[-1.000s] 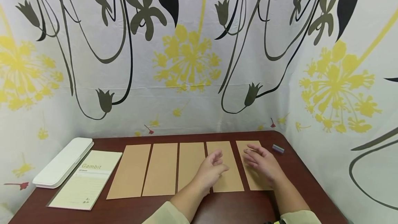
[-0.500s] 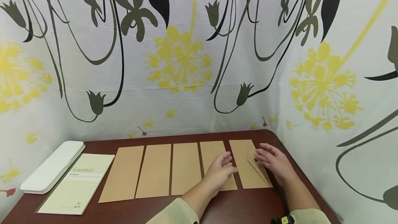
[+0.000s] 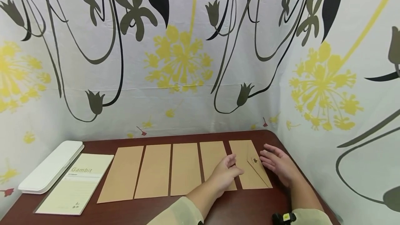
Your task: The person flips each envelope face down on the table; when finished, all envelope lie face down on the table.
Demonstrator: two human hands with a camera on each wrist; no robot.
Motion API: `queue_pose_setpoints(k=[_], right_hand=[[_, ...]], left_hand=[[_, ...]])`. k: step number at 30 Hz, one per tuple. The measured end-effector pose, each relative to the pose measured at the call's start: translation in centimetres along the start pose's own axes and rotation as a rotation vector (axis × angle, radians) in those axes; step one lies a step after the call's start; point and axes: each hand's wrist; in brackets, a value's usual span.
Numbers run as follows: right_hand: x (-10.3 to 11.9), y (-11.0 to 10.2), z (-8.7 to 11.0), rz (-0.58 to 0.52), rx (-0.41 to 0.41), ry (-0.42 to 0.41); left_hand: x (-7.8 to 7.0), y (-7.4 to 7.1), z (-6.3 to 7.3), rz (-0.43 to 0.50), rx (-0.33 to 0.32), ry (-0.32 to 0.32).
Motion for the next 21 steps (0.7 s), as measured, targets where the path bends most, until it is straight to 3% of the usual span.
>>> queue_pose_setpoints(k=[5, 9, 16, 21], right_hand=[[-0.3, 0.6, -0.1, 0.041, -0.02, 0.001], [-0.7, 0.4, -0.1, -0.018, -0.034, -0.015], [-1.1, -0.6, -0.1, -0.221, 0.055, -0.121], [-0.4, -0.3, -0.2, -0.185, 0.045, -0.154]], left_hand=[[0.2, -0.1, 0.2, -0.025, 0.013, -0.02], [0.3, 0.1, 0.2, -0.046, 0.03, -0.028], [-0.1, 0.1, 0.1, -0.041, 0.044, -0.026], [-0.1, 0.2, 0.1, -0.055, 0.045, -0.03]])
Point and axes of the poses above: each hand's wrist, its own z-axis away from the middle knuckle, its own y-axis out of the palm, x = y × z, and after that the axes turned 5 degrees about z, right-handed
